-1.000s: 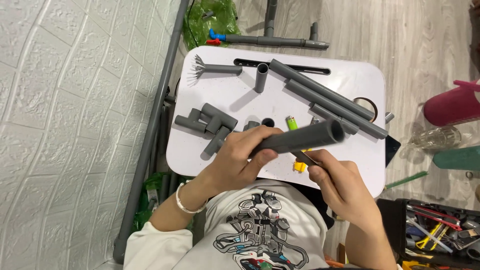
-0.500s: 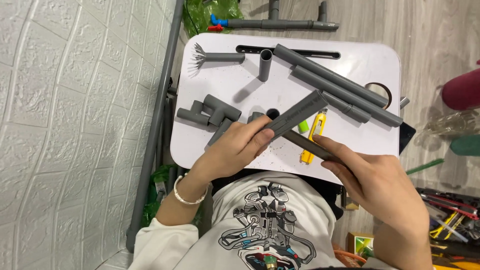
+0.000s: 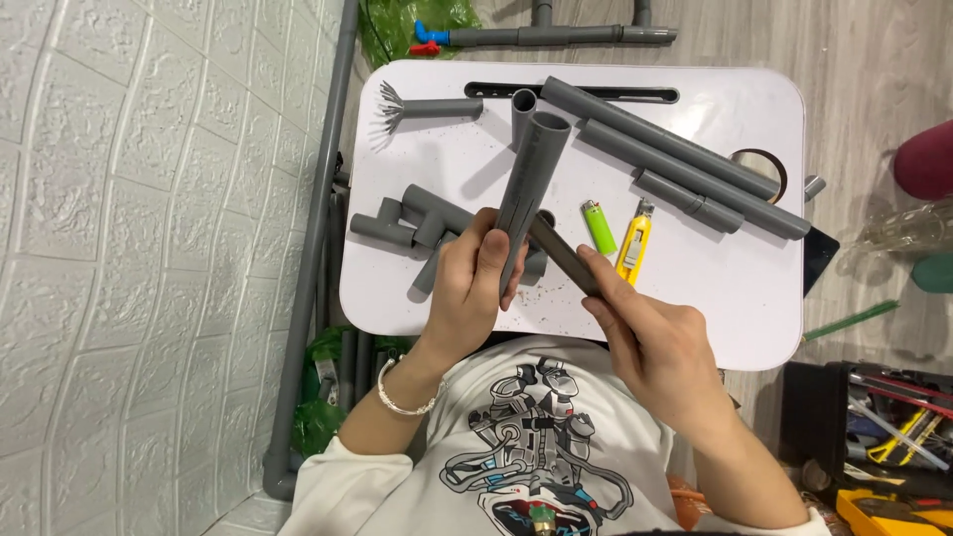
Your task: Preparing and assembling PVC pipes by scraping the edges with a utility knife and fitting them into connectors.
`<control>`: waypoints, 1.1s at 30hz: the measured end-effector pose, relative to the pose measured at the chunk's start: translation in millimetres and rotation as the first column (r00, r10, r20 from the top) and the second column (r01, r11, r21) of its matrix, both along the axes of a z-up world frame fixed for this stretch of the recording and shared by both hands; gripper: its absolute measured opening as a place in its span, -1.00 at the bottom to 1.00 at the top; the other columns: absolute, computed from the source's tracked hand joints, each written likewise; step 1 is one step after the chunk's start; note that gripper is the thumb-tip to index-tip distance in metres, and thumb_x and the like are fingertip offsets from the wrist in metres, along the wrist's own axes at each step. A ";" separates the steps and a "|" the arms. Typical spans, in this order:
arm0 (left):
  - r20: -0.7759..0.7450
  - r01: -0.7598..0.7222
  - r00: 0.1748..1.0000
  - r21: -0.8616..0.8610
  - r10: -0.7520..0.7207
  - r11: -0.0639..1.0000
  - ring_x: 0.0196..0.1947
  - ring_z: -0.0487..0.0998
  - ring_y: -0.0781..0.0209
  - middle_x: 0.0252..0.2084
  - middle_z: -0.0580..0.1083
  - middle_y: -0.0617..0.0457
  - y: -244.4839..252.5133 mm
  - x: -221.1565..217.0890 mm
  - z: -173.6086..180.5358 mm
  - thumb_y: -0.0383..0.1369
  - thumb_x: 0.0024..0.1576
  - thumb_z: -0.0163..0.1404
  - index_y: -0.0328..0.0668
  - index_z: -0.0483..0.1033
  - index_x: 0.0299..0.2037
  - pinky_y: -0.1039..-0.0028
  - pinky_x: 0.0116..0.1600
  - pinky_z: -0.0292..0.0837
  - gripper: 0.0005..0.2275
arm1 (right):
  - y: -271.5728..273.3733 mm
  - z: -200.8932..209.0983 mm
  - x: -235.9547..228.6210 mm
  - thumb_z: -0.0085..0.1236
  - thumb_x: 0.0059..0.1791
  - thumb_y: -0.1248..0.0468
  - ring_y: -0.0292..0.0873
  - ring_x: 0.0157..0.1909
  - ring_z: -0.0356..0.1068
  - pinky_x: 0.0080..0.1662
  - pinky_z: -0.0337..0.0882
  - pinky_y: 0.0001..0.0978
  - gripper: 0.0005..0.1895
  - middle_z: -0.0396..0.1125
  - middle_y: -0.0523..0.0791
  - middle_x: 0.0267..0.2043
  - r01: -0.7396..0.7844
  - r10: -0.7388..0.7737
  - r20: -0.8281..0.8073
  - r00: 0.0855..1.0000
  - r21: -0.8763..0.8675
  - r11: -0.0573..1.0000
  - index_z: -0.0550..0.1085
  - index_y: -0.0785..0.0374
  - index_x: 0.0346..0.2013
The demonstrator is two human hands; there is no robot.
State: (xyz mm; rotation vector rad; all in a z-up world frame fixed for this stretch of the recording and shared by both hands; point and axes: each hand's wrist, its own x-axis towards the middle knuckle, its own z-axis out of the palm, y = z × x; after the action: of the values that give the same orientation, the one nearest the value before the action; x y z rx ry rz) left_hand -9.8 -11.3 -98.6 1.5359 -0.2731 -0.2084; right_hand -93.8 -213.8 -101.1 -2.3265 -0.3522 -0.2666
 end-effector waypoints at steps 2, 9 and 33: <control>0.002 -0.013 1.000 0.000 0.013 1.000 -0.68 0.26 0.38 -0.50 0.35 0.12 -0.8 -0.9 -3.6 0.07 0.34 -0.30 -0.21 0.30 -0.28 0.60 -0.56 0.21 -0.54 | 2.1 0.0 -0.1 0.08 0.16 0.34 -0.23 -0.57 0.02 -0.42 0.18 -0.42 -0.50 0.17 -0.19 -0.55 0.007 -0.007 -0.007 1.000 0.010 1.000 0.33 0.23 0.43; 0.154 -0.029 0.987 -0.139 0.051 0.990 -0.77 0.32 0.38 -0.73 0.34 0.07 -3.9 3.0 -19.6 -0.11 0.45 -0.34 -0.15 0.39 -0.36 0.62 -0.60 0.32 -0.58 | 16.9 -15.0 -0.3 0.12 0.07 0.43 0.07 -0.45 0.59 -0.37 0.52 -0.22 -0.52 0.54 0.05 -0.44 0.079 -0.092 0.080 0.993 0.152 0.985 0.48 0.25 0.31; 0.193 0.233 0.937 0.273 -0.291 0.933 -0.66 0.09 0.21 -0.59 0.14 0.14 18.0 1.3 24.2 -0.05 0.39 -0.38 -0.23 0.25 -0.11 0.39 -0.46 0.06 -0.64 | -45.6 -22.7 -2.8 0.22 0.07 0.30 -0.36 -0.68 0.09 -0.49 0.27 -0.52 -0.49 0.29 -0.29 -0.62 -0.054 0.055 -0.041 0.998 0.019 0.998 0.43 0.12 0.34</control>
State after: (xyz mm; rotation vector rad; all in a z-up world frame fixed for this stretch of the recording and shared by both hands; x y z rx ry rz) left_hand -8.5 6.6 -74.4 1.7708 -0.6622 -0.2839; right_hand -96.6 -259.3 -123.8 -2.2972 -0.3902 -0.1935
